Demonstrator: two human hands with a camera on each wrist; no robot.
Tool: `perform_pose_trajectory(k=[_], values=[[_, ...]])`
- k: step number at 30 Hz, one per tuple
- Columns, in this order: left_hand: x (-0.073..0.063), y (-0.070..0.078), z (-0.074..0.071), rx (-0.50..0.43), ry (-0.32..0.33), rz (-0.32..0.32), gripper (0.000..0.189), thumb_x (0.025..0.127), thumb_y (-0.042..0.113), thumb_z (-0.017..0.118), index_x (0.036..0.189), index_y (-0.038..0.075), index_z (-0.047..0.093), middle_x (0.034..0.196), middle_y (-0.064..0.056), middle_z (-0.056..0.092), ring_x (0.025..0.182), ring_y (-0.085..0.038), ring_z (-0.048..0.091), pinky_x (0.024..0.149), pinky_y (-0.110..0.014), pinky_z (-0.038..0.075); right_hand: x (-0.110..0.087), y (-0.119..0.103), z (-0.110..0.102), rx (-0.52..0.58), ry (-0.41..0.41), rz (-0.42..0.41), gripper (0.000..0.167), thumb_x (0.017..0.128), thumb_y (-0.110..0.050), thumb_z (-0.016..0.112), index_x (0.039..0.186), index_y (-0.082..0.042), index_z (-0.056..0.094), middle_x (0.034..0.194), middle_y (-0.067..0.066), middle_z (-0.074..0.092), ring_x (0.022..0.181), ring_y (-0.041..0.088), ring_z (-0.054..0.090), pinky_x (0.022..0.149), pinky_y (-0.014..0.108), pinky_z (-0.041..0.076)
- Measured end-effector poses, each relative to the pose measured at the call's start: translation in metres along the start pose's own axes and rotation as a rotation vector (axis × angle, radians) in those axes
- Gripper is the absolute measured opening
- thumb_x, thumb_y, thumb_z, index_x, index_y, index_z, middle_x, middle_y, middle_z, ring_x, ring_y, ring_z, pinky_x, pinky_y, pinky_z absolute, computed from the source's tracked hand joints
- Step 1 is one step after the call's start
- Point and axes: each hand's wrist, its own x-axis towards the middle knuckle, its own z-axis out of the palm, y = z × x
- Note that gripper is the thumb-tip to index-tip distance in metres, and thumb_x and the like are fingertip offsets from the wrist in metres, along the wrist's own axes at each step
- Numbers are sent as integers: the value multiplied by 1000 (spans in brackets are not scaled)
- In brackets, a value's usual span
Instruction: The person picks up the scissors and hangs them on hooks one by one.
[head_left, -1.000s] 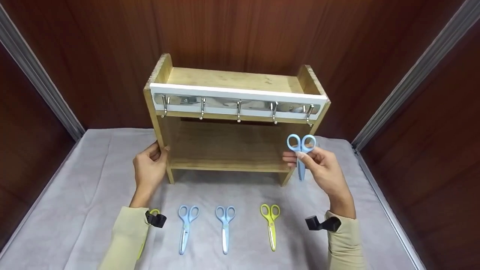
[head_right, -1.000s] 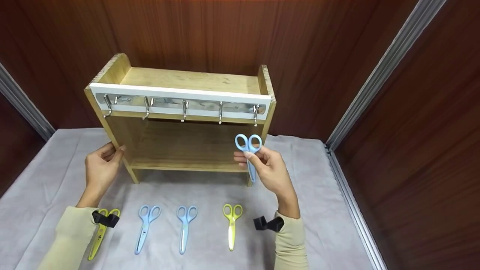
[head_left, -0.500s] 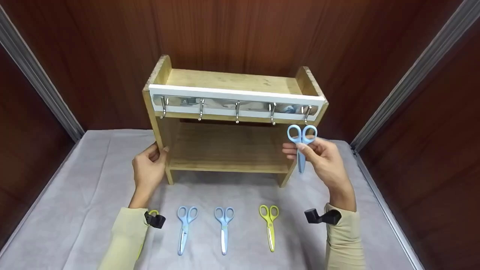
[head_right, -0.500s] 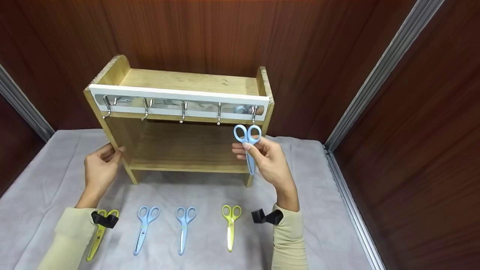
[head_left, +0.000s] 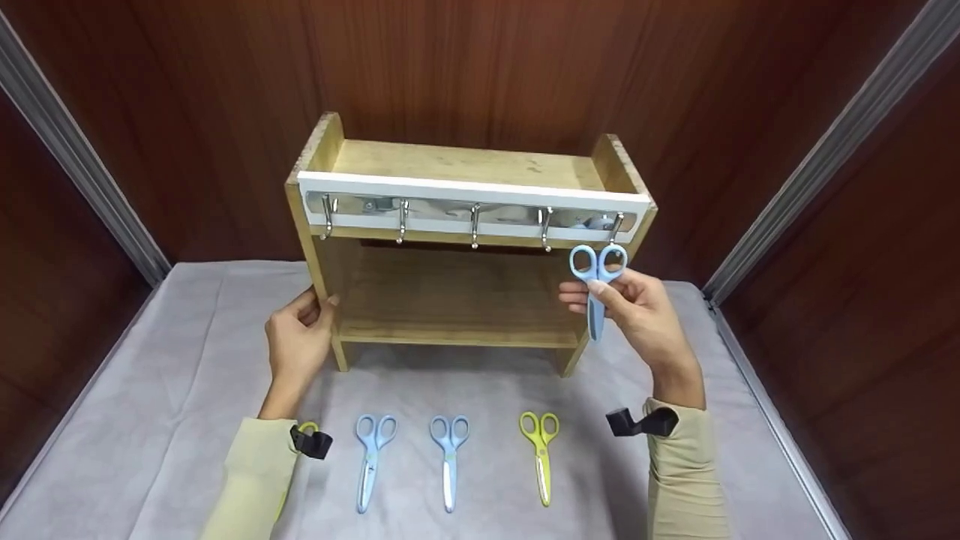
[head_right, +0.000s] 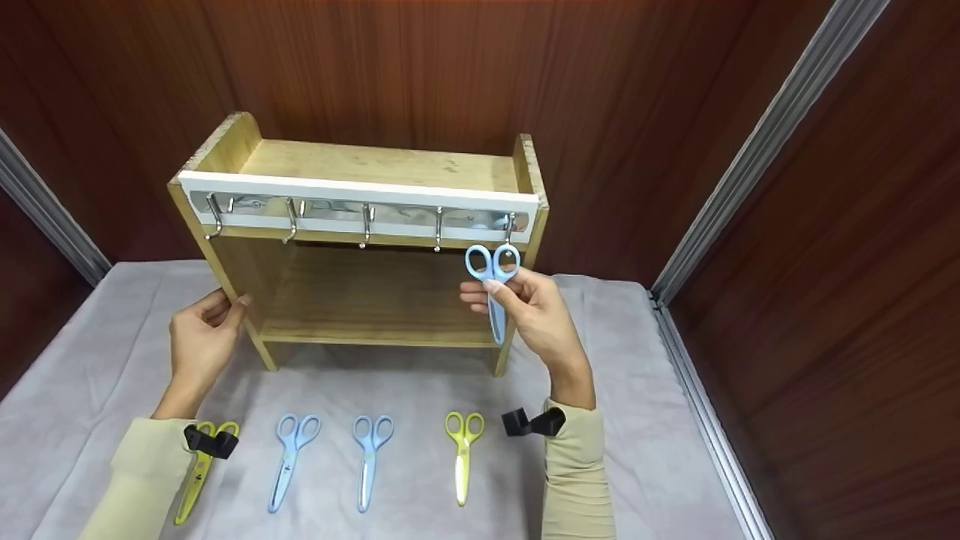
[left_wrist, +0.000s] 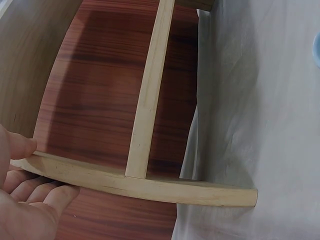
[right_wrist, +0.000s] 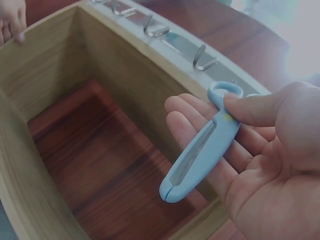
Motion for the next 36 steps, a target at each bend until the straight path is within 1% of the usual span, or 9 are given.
perform_pose_trajectory(k=[4, 8, 10, 12, 18, 25, 30, 34, 36], values=[[0, -1, -1, -18, -5, 8, 30, 100, 14, 68, 128, 5, 76, 113, -20, 79, 84, 11, 67, 74, -2, 54, 2, 4, -1, 15, 7, 19, 17, 106, -6, 59, 114, 9, 63, 108, 13, 82, 99, 26, 81, 94, 41, 64], [0, -1, 0, -20, -9, 7, 31, 101, 15, 68, 129, 4, 75, 114, -21, 79, 96, -14, 77, 75, -1, 53, 5, 7, -2, 30, 0, 13, 14, 106, -6, 59, 111, 7, 63, 109, 12, 82, 101, 26, 81, 96, 42, 64], [-1, -1, 0, -18, -15, 4, 32, 101, 16, 68, 130, 3, 74, 116, -22, 78, 102, -28, 78, 75, 0, 52, 6, 9, -3, 35, -6, 13, 16, 107, -6, 59, 112, 9, 62, 110, 12, 82, 103, 27, 80, 97, 42, 63], [-2, -1, 0, -13, -22, 0, 33, 102, 17, 68, 131, 2, 73, 117, -23, 78, 106, -35, 77, 76, 1, 51, 6, 10, -3, 40, -12, 14, 22, 107, -6, 59, 117, 13, 60, 112, 13, 82, 106, 28, 80, 98, 43, 63], [0, -1, 0, 6, -20, 9, 33, 101, 18, 69, 129, 3, 74, 116, -22, 78, 104, -34, 78, 75, 0, 51, 7, 12, -5, 39, -16, 17, 31, 107, -8, 59, 127, 15, 58, 122, 26, 76, 112, 31, 78, 100, 44, 62], [1, -3, 0, 11, -3, 13, 29, 101, 17, 69, 125, 3, 76, 115, -21, 79, 102, -34, 78, 74, 0, 51, 8, 15, -10, 11, -28, 33, 38, 107, -11, 61, 135, 13, 57, 124, 20, 77, 115, 29, 77, 103, 42, 61], [2, -2, 1, -4, -19, 16, 33, 102, 17, 68, 129, 1, 73, 119, -24, 77, 106, -37, 77, 75, 2, 50, 4, 22, -12, -19, 5, 35, 36, 104, -11, 65, 133, 11, 61, 126, 27, 74, 120, 35, 74, 104, 40, 61], [3, -1, 1, -7, -13, 15, 33, 101, 16, 68, 130, 1, 73, 120, -23, 77, 106, -36, 77, 75, 2, 50, -1, 29, -14, -49, 26, 65, 34, 103, -12, 67, 130, 10, 63, 125, 21, 76, 118, 27, 75, 104, 41, 61], [3, -1, 1, -8, -12, 18, 33, 101, 16, 68, 130, 0, 73, 119, -23, 77, 106, -36, 77, 75, 2, 50, -5, 33, -16, -54, 35, 79, 34, 103, -10, 66, 129, 12, 63, 127, 24, 75, 117, 24, 76, 104, 43, 60]])
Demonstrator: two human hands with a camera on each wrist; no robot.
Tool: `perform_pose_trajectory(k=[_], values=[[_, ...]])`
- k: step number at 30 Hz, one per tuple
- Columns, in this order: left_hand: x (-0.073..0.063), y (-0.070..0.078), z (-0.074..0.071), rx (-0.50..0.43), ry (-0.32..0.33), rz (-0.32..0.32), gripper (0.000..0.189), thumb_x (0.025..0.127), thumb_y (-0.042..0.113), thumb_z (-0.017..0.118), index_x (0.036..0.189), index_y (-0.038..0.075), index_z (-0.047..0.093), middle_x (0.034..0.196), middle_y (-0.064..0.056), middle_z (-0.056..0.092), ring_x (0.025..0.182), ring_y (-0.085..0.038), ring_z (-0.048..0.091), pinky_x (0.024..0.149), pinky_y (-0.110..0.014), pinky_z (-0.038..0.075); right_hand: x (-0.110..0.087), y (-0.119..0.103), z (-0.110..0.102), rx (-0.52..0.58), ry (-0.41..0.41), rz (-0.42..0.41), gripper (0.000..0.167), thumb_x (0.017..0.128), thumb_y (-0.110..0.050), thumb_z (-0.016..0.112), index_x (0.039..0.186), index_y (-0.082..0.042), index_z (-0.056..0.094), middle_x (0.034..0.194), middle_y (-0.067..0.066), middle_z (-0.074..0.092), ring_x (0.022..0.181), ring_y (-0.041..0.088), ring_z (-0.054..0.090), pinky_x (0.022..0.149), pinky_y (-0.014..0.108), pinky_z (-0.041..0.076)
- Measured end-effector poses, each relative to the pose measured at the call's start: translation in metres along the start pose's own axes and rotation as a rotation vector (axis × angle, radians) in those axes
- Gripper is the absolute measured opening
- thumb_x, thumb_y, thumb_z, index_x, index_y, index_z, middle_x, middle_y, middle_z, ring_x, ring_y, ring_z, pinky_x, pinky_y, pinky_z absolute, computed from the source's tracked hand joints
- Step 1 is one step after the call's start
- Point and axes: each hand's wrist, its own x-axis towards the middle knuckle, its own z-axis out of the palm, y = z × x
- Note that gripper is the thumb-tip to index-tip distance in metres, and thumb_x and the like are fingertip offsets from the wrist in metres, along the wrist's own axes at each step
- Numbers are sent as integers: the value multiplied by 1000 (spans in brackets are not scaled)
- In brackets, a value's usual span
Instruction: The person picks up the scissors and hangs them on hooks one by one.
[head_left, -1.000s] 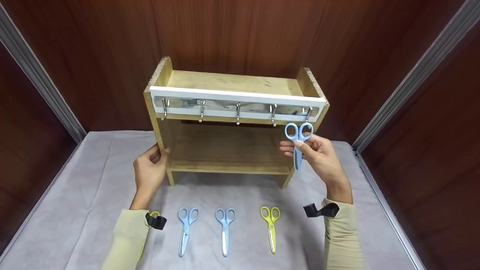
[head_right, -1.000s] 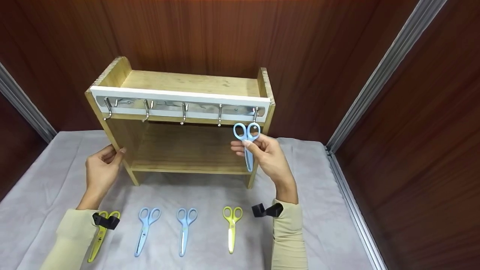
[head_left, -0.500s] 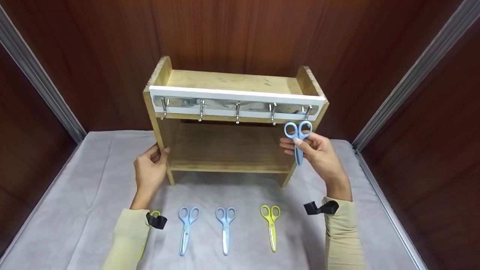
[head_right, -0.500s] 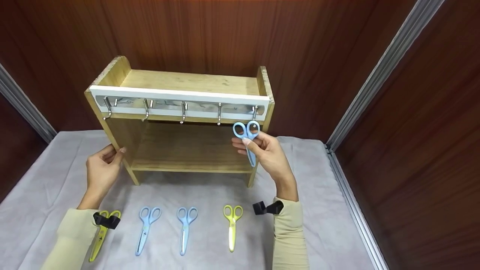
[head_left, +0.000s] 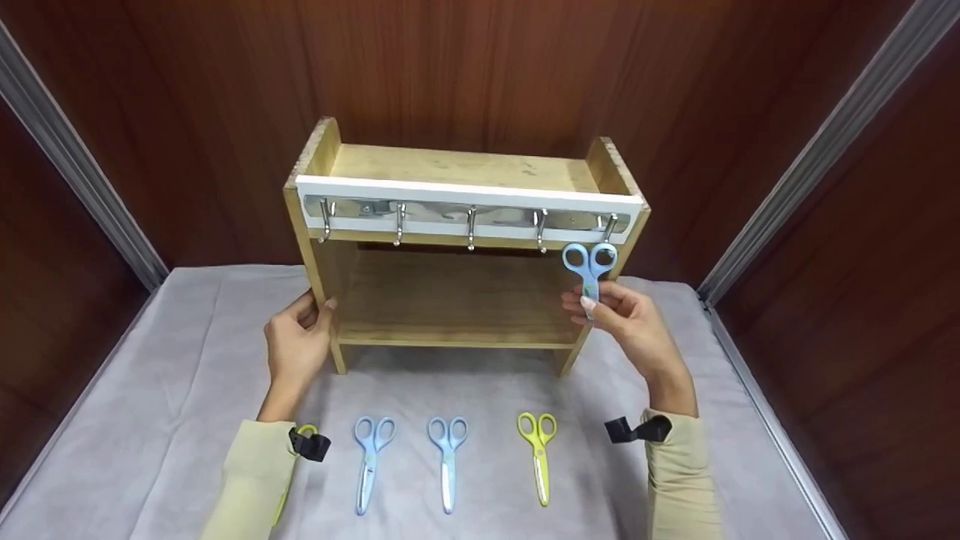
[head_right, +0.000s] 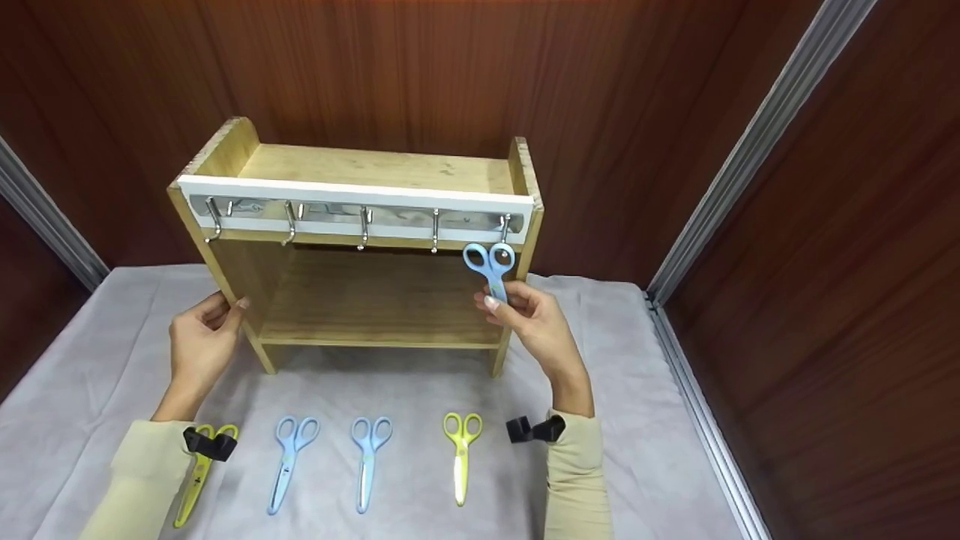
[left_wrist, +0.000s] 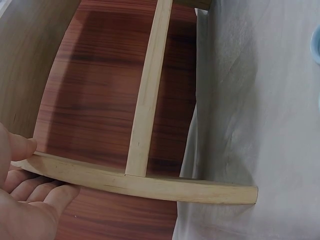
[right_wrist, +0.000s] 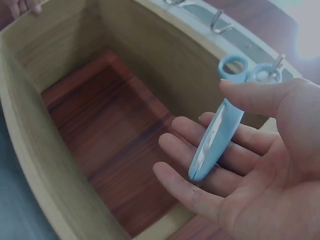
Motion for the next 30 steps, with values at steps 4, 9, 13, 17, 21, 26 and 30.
perform_pose_trajectory(k=[4, 9, 13, 17, 21, 26, 30], values=[[0, -1, 1, 3, -3, 0, 33, 101, 16, 68, 130, 1, 73, 119, -22, 77, 107, -35, 77, 75, 2, 50, -8, 11, -3, 7, 22, 27, 35, 103, -7, 65, 129, 16, 61, 127, 30, 72, 113, 27, 77, 103, 44, 61], [-1, -2, 1, 1, -5, -18, 34, 101, 16, 69, 131, 0, 72, 121, -23, 76, 109, -35, 76, 75, 3, 50, -20, 22, -5, -24, 20, 96, 40, 103, -8, 66, 132, 18, 58, 129, 32, 70, 114, 32, 76, 104, 44, 60], [-1, -2, 1, -2, -4, -22, 34, 101, 15, 68, 131, 0, 72, 121, -24, 76, 109, -36, 76, 75, 2, 50, -27, 27, -5, -54, 28, 177, 43, 103, -10, 66, 135, 17, 56, 129, 30, 71, 113, 27, 77, 100, 36, 62], [1, -1, 0, -1, 6, -10, 34, 101, 14, 68, 131, -1, 72, 121, -24, 76, 108, -36, 76, 75, 3, 50, -35, 32, -1, -76, 11, 247, 49, 103, -11, 66, 140, 17, 53, 125, 15, 76, 111, 18, 76, 97, 29, 62], [4, 1, -1, -1, 12, 2, 33, 101, 13, 69, 131, -1, 72, 120, -24, 76, 107, -36, 76, 75, 2, 50, -43, 38, 8, -131, -18, 267, 50, 100, -12, 71, 140, 14, 55, 123, 12, 77, 108, 12, 76, 98, 23, 59], [1, 1, 0, 1, 12, -13, 33, 101, 13, 69, 131, 0, 72, 120, -24, 76, 107, -36, 76, 74, 2, 50, -55, 49, 24, -304, -72, 249, 47, 98, -17, 74, 135, 9, 61, 127, 22, 74, 114, 19, 75, 93, 18, 57], [-1, 0, 0, -1, -2, -22, 35, 101, 14, 69, 133, -1, 71, 122, -25, 75, 109, -37, 76, 75, 2, 50, -66, 62, 36, -374, -125, 224, 42, 98, -11, 71, 133, 11, 62, 130, 32, 69, 120, 41, 71, 96, 28, 62]])
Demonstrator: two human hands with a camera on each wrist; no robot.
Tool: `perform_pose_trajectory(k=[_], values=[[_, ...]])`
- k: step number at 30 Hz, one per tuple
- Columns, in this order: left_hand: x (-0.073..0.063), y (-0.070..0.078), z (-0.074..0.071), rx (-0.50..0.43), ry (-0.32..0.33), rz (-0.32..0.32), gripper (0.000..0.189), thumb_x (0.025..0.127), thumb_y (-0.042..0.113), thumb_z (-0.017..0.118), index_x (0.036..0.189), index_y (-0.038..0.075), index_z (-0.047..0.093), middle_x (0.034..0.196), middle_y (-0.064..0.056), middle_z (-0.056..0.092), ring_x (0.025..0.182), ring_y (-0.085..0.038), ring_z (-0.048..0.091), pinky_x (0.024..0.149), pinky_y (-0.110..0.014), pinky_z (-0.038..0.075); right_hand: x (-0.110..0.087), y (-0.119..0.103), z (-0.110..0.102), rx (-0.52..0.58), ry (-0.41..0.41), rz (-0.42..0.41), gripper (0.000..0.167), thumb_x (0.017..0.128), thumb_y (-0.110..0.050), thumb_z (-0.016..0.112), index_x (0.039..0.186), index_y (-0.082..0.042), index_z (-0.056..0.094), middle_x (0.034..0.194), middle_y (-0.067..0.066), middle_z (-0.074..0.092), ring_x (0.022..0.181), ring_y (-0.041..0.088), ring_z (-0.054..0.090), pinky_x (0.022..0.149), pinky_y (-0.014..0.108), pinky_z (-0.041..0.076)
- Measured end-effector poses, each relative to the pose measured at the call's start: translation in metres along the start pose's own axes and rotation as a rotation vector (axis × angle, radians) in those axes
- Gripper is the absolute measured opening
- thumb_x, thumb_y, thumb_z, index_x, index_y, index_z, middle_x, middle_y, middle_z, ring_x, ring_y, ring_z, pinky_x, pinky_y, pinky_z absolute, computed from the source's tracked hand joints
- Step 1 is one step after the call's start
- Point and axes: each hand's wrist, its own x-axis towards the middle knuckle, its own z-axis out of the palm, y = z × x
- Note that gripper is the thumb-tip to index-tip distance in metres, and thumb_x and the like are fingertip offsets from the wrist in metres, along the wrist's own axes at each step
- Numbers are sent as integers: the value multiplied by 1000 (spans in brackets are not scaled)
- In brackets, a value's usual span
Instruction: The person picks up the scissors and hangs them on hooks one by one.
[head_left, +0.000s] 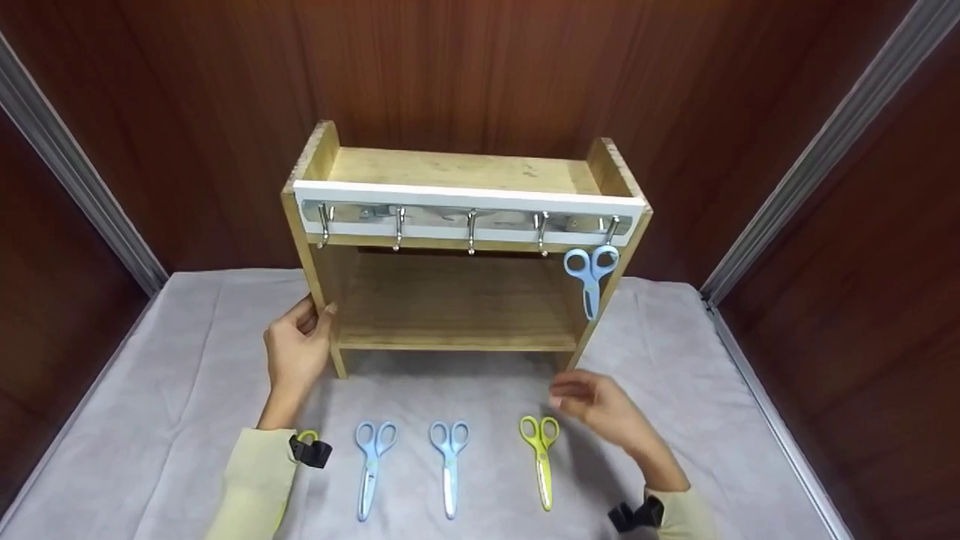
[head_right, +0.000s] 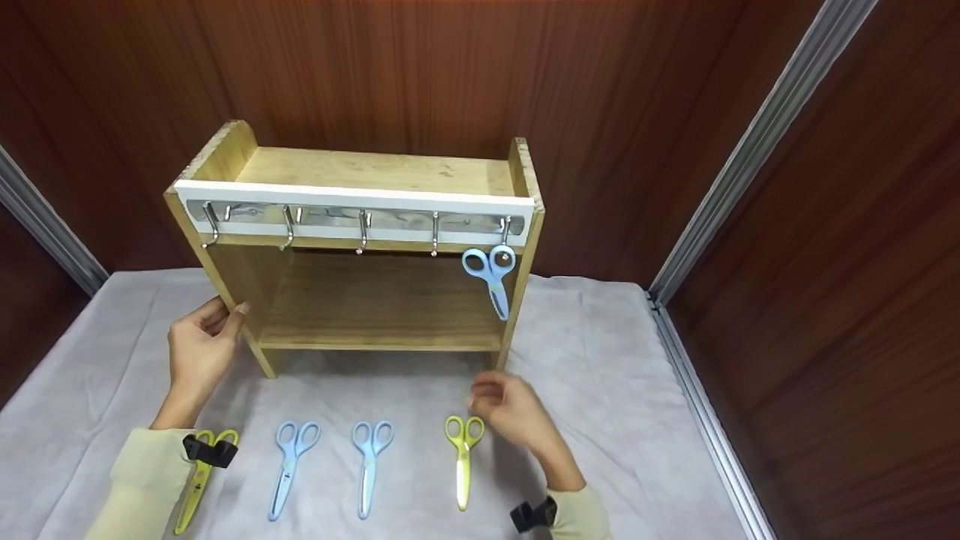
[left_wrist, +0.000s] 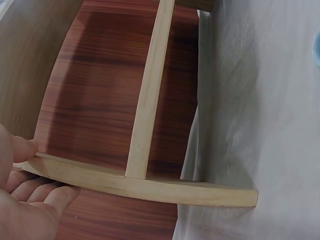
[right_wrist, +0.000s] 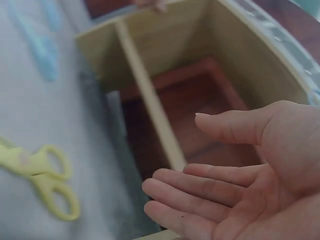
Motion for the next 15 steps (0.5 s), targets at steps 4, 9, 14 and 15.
perform_pose_trajectory(k=[4, 9, 14, 15], values=[[1, 1, 0, -5, -8, -4, 36, 102, 17, 69, 133, 0, 71, 123, -24, 75, 111, -37, 76, 76, 2, 50, -6, 9, 10, -35, -17, 4, 43, 98, -12, 71, 131, 14, 62, 132, 35, 66, 122, 46, 69, 100, 41, 62], [0, 1, -1, 9, 1, -10, 34, 102, 18, 69, 131, 2, 73, 121, -22, 77, 109, -35, 77, 75, 2, 50, -12, 15, 15, -41, -15, 40, 50, 98, -18, 73, 135, 14, 61, 134, 35, 66, 125, 48, 67, 101, 44, 62], [-1, 1, 0, 13, 10, -9, 31, 101, 18, 69, 128, 3, 75, 119, -21, 78, 106, -33, 77, 74, 2, 50, -17, 19, 22, -54, 16, 46, 53, 98, -14, 73, 137, 16, 57, 137, 38, 63, 127, 50, 65, 105, 50, 59], [-1, 1, 0, 12, 12, -5, 30, 101, 17, 69, 127, 3, 75, 118, -21, 78, 106, -33, 77, 74, 1, 50, -18, 21, 25, -59, 22, 44, 54, 97, -13, 73, 138, 17, 56, 138, 38, 61, 129, 51, 64, 107, 50, 58]])
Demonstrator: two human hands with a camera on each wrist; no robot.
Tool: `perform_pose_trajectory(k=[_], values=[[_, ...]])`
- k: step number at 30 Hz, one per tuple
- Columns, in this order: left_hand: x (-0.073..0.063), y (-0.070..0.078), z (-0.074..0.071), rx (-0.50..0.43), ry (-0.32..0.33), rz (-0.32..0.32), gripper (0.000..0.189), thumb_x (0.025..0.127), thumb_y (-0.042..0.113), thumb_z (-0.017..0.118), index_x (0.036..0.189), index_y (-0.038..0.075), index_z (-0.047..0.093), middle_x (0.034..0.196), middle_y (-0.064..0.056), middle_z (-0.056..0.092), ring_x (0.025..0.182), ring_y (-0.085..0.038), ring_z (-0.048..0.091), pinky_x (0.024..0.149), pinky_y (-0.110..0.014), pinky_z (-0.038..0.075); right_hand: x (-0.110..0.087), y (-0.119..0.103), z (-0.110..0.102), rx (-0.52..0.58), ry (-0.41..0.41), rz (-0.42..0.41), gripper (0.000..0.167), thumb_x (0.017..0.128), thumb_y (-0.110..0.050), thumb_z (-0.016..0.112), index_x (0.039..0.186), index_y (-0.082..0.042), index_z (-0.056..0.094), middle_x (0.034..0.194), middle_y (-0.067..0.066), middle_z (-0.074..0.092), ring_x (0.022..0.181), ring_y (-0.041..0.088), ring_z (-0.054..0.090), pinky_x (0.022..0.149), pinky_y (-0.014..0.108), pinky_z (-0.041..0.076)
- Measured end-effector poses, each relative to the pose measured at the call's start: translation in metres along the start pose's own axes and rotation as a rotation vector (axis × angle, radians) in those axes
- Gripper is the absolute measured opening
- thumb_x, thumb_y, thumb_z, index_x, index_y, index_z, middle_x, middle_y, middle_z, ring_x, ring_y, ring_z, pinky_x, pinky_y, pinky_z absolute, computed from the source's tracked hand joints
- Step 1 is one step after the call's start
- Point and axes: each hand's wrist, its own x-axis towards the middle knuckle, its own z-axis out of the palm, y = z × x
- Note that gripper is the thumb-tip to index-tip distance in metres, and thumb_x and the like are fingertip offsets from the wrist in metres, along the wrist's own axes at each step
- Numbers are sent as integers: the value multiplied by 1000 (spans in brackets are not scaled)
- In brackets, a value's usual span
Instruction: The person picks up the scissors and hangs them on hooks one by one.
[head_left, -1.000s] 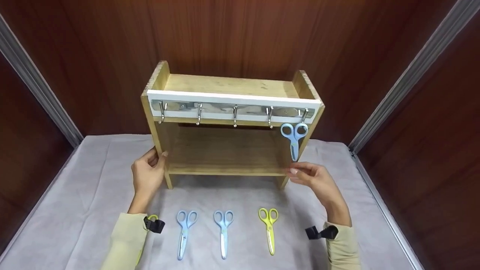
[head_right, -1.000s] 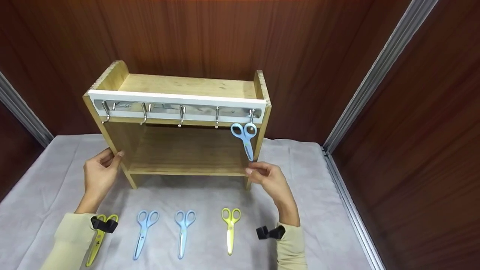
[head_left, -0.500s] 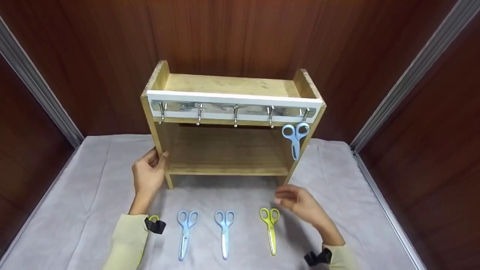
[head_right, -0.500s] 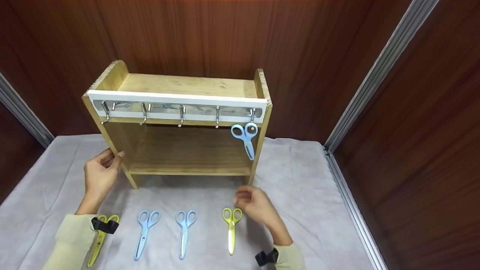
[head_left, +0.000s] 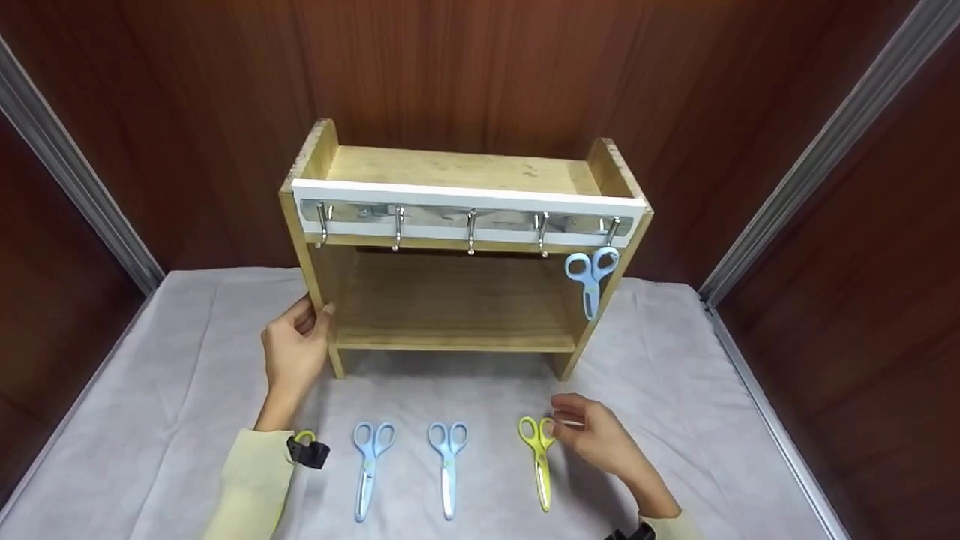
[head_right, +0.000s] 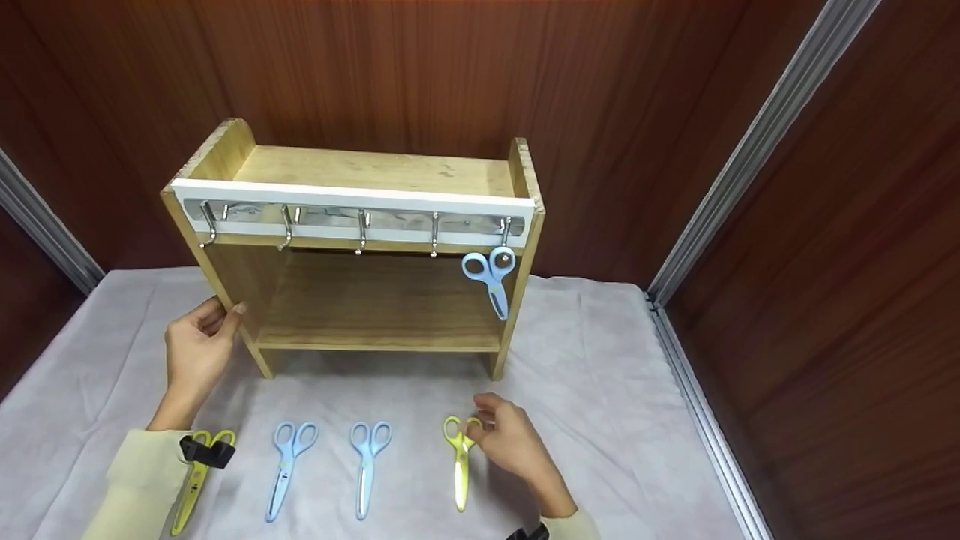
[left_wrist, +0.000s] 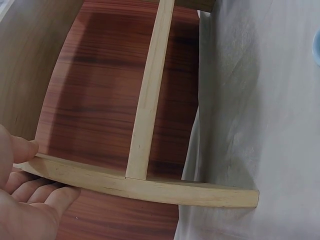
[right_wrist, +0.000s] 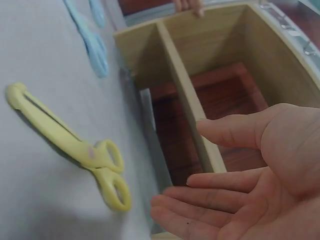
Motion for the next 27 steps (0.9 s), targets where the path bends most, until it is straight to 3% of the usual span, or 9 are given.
perform_pose_trajectory(k=[3, 6, 13, 21, 27], values=[[0, 0, 0, -3, 4, 14, 29, 101, 17, 69, 126, 3, 76, 116, -21, 78, 104, -33, 77, 73, 1, 51, -4, 3, 10, -17, 14, 2, 58, 95, -10, 75, 141, 17, 52, 142, 40, 57, 133, 52, 60, 110, 52, 54], [0, -1, 0, -9, 2, 22, 28, 101, 17, 69, 125, 3, 76, 116, -21, 78, 104, -34, 77, 74, 1, 51, -8, 7, 22, -104, 35, 0, 67, 92, -14, 78, 145, 16, 49, 146, 39, 55, 138, 51, 56, 116, 57, 47], [0, -1, 0, -32, -6, 15, 31, 101, 16, 70, 127, 1, 75, 119, -23, 77, 107, -35, 76, 76, 1, 51, -15, 9, 47, -285, 47, 58, 84, 99, -33, 73, 154, 17, 35, 160, 42, 34, 153, 55, 33, 126, 66, 29], [1, -2, 0, -35, -22, -5, 35, 102, 16, 68, 133, -1, 71, 123, -24, 75, 111, -36, 76, 76, 1, 51, -15, 7, 58, -373, 15, 88, 90, 99, -35, 73, 149, 27, 30, 155, 56, 21, 150, 69, 17, 123, 73, 27], [0, -2, 0, -35, -18, -5, 35, 102, 16, 68, 133, 0, 71, 123, -24, 75, 111, -36, 76, 77, 2, 50, -12, 6, 63, -459, 39, 91, 88, 100, -33, 71, 145, 31, 32, 151, 58, 26, 148, 68, 25, 123, 70, 30]])
